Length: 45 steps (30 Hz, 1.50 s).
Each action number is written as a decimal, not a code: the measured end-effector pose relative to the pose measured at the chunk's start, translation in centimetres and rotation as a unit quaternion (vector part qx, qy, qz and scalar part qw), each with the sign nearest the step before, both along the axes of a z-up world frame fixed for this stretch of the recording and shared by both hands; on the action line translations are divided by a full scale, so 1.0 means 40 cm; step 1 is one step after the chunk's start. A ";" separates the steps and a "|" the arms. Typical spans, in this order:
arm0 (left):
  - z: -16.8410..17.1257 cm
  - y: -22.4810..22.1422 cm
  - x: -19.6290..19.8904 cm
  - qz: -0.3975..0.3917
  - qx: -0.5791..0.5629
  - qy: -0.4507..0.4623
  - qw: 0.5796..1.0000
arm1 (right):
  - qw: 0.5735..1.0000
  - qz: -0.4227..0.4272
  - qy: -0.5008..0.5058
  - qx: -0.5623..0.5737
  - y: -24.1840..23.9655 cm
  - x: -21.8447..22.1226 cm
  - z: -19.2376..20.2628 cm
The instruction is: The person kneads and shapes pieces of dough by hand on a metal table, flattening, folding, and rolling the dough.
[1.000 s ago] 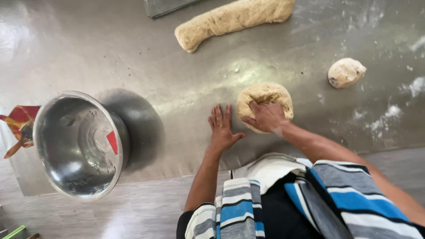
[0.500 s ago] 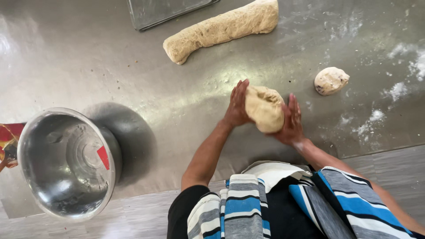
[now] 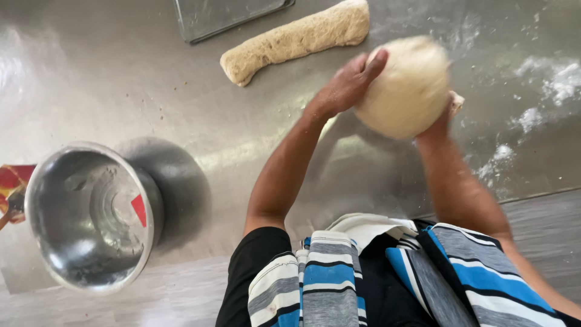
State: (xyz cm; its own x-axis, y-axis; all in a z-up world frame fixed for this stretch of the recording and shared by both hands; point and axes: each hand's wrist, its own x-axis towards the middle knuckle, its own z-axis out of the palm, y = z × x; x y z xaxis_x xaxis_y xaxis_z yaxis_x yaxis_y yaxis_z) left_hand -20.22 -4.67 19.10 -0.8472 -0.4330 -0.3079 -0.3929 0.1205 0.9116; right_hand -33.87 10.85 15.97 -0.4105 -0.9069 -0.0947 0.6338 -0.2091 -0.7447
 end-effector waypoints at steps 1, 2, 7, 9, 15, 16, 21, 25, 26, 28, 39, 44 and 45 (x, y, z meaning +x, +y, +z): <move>0.059 0.009 0.036 -0.004 -0.042 0.085 0.996 | 0.999 0.001 0.038 -0.012 0.014 -0.016 0.055; 0.112 0.020 0.074 -0.012 -0.081 0.171 0.982 | 0.996 0.010 0.090 -0.016 0.035 -0.037 0.110; 0.256 0.038 0.369 0.156 -0.201 0.318 0.913 | 0.767 0.176 0.603 0.131 0.079 0.008 0.320; 0.210 0.055 0.441 0.169 -0.149 0.310 0.924 | 0.559 0.248 0.761 0.217 0.063 0.110 0.322; -0.109 0.159 0.559 0.159 -0.225 -0.015 0.961 | 0.496 0.336 0.753 0.272 -0.007 0.442 0.011; -0.156 0.188 0.586 0.133 -0.269 -0.034 0.953 | 0.587 0.277 0.723 0.237 -0.003 0.451 -0.043; -0.333 0.293 0.609 0.042 -0.360 -0.194 0.911 | 0.588 0.406 0.654 0.250 0.115 0.391 -0.176; -0.409 0.275 0.543 0.077 -0.403 -0.107 0.906 | 0.520 0.203 0.810 0.181 0.214 0.365 -0.204; -0.427 0.260 0.526 0.095 -0.427 -0.055 0.898 | 0.553 0.180 0.789 0.200 0.236 0.361 -0.225; -0.449 0.225 0.490 0.099 -0.438 -0.005 0.893 | 0.612 0.131 0.743 0.235 0.252 0.362 -0.278; -0.280 -0.041 0.120 0.232 0.126 -0.010 0.964 | 0.969 -0.031 0.028 0.243 -0.063 0.156 -0.294; -0.072 -0.018 0.055 0.105 0.100 0.013 0.989 | 0.996 0.001 -0.069 0.050 -0.030 0.101 -0.072; -0.038 0.004 0.054 0.092 0.146 0.051 0.984 | 0.998 -0.012 -0.043 0.033 -0.004 0.095 -0.016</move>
